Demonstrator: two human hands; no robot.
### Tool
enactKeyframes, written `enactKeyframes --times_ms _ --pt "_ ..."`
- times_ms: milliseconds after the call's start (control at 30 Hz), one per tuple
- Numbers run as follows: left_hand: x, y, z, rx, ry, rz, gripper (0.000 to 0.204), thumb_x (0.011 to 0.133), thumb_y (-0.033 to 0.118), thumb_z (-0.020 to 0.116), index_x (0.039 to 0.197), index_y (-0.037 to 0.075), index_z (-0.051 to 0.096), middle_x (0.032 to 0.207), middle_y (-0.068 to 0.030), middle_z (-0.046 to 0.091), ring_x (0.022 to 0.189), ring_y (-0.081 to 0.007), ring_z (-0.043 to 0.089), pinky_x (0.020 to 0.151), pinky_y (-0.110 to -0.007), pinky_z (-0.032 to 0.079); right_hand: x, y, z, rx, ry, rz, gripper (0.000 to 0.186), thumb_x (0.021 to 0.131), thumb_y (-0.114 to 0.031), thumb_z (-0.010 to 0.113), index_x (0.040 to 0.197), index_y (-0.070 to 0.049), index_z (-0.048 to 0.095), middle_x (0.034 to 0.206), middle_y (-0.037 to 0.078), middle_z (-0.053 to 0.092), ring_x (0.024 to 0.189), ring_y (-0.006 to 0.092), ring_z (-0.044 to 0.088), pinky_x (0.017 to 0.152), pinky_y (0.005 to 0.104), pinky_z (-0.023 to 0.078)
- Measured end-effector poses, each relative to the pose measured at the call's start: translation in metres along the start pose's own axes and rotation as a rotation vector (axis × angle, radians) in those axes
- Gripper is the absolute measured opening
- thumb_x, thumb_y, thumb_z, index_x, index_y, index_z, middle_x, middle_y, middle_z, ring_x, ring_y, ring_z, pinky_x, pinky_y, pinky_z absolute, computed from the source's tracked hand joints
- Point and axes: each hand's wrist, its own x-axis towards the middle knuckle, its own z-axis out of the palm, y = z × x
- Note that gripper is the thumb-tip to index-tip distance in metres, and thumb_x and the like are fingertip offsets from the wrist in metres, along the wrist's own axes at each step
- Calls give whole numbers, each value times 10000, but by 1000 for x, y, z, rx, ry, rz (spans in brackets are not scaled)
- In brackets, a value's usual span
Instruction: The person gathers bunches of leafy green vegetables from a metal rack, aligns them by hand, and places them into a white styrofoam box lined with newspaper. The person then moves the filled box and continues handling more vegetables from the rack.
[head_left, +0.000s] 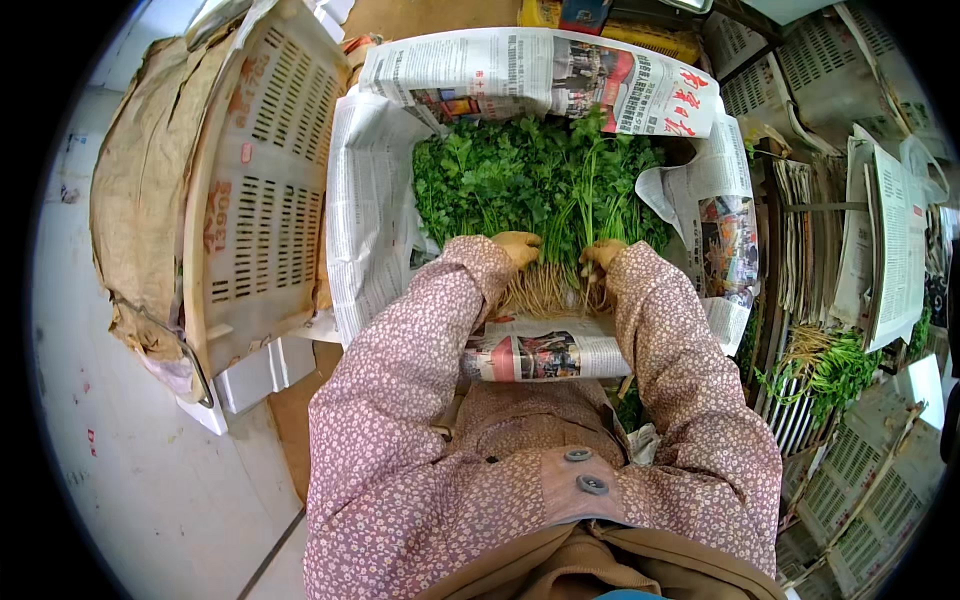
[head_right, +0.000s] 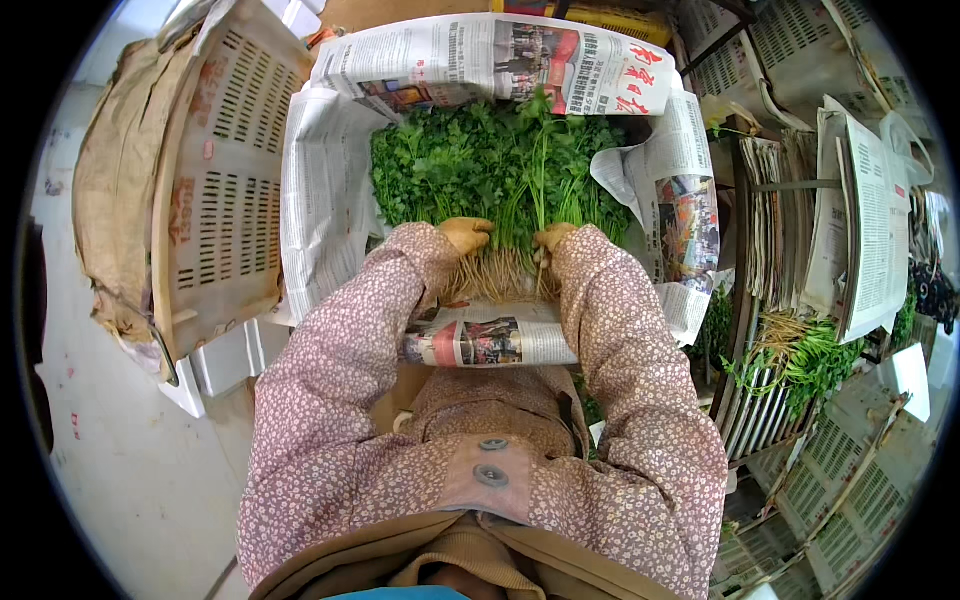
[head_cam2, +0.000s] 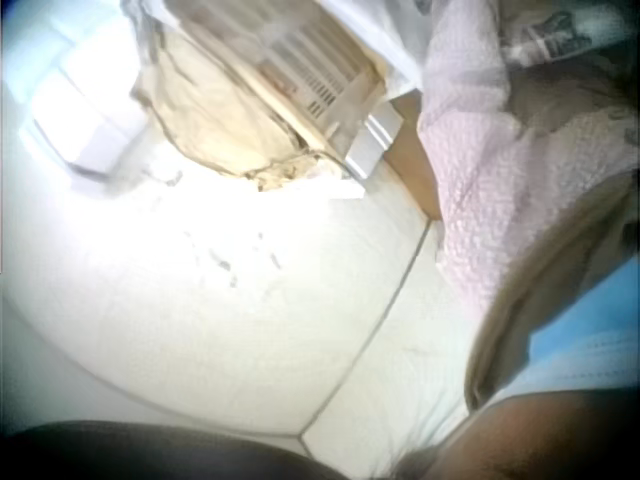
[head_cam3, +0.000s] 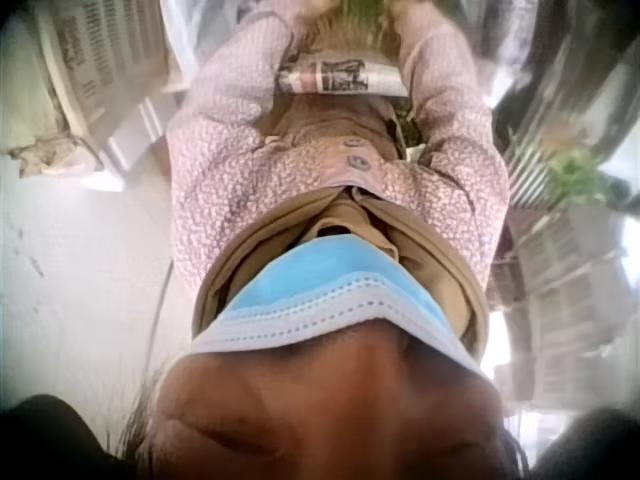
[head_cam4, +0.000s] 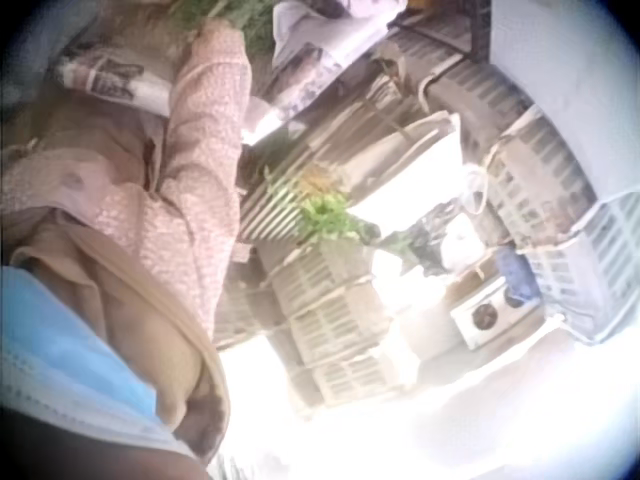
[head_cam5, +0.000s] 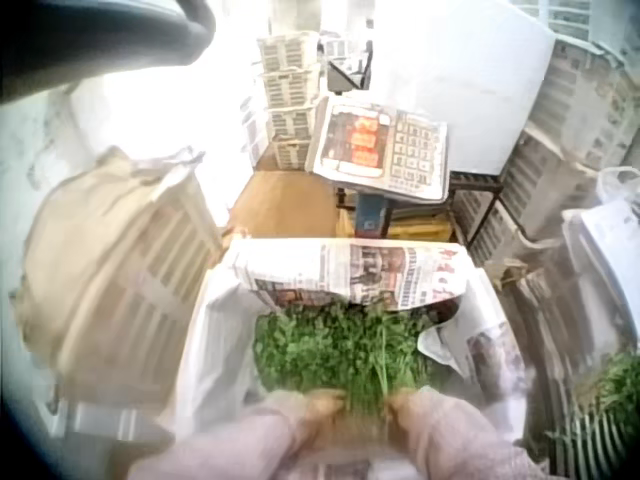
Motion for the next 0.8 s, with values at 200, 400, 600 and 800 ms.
enactKeyframes --times_ms 200,400,600,800 --pt "31 32 -2 174 182 390 407 847 223 447 1222 95 537 1163 -136 587 1006 -294 575 884 -357 431 -67 -23 -14 171 -66 -344 241 855 -199 555 948 11 626 786 92 654 710 150 625 597 264 497" --pt "79 42 16 -329 168 -83 393 919 69 424 1311 59 453 1088 -120 587 894 -228 594 815 -354 484 -259 19 -53 428 -203 -582 256 927 -266 508 966 -35 613 799 33 655 587 46 545 564 172 441" --pt "123 -5 -17 -23 -66 2 441 917 137 481 1345 66 401 1248 -151 512 973 -237 575 806 -352 486 -414 188 -64 866 467 -739 203 901 -151 493 1003 -31 620 850 89 662 679 121 621 592 208 479" --pt "-64 234 16 31 302 155 305 909 209 525 1113 0 612 827 -97 647 615 -106 559 544 -280 442 -465 323 -109 1175 1298 -812 314 853 -331 572 938 -32 623 754 64 651 577 99 564 571 215 456"
